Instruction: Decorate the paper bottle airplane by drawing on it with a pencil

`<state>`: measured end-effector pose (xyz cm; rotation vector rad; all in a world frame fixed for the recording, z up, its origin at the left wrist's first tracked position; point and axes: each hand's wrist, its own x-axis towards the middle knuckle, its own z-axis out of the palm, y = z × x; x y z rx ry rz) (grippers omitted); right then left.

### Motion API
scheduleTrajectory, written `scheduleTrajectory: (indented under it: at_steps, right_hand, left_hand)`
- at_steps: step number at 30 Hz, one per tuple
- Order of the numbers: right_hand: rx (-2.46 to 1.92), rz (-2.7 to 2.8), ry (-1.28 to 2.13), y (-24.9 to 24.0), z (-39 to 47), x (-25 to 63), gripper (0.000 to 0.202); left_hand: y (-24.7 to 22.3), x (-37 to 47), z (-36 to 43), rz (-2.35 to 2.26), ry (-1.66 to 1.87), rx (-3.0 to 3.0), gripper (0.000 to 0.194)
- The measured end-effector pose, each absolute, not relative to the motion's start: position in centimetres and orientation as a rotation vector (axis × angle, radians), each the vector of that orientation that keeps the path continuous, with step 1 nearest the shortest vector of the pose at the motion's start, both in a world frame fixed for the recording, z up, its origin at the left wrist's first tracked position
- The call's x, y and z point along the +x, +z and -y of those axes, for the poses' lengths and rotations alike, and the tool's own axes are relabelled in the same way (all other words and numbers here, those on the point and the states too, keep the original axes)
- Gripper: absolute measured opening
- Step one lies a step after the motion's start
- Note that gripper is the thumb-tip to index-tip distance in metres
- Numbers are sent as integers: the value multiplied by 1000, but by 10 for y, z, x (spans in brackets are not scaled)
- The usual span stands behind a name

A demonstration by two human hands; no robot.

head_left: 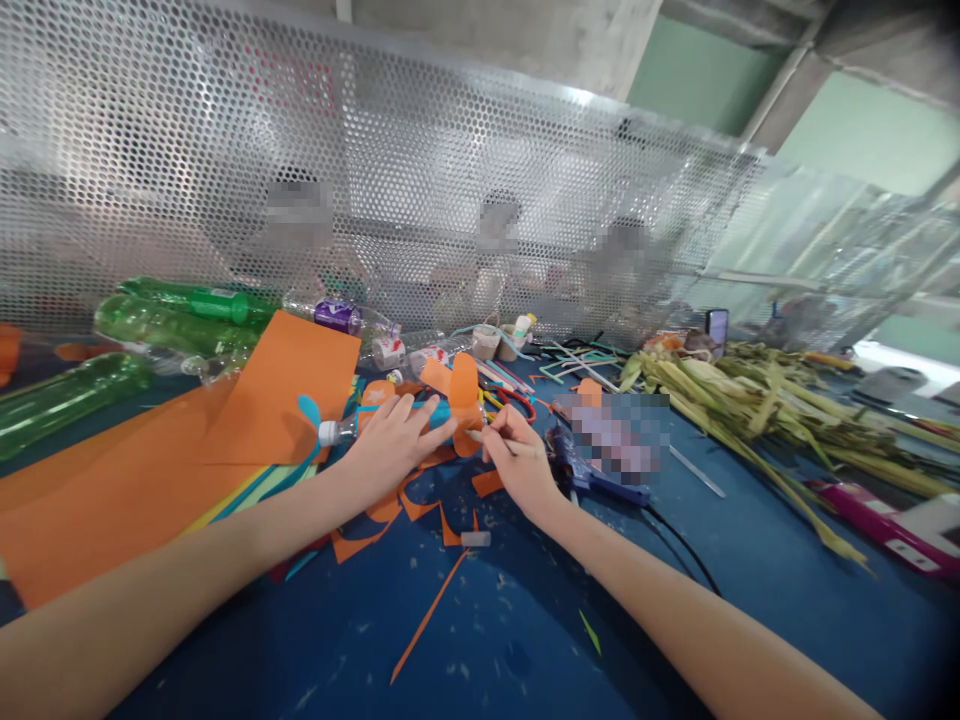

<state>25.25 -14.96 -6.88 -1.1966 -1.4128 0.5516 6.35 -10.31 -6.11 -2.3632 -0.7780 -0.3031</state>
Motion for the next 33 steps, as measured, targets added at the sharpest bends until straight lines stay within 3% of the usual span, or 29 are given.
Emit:
scheduleTrajectory:
  at_steps: [33]
  right_hand:
    - [-1212,1414,467,-69,142,263,20]
  left_hand:
    - [-62,63,103,761,-314,-2344,42]
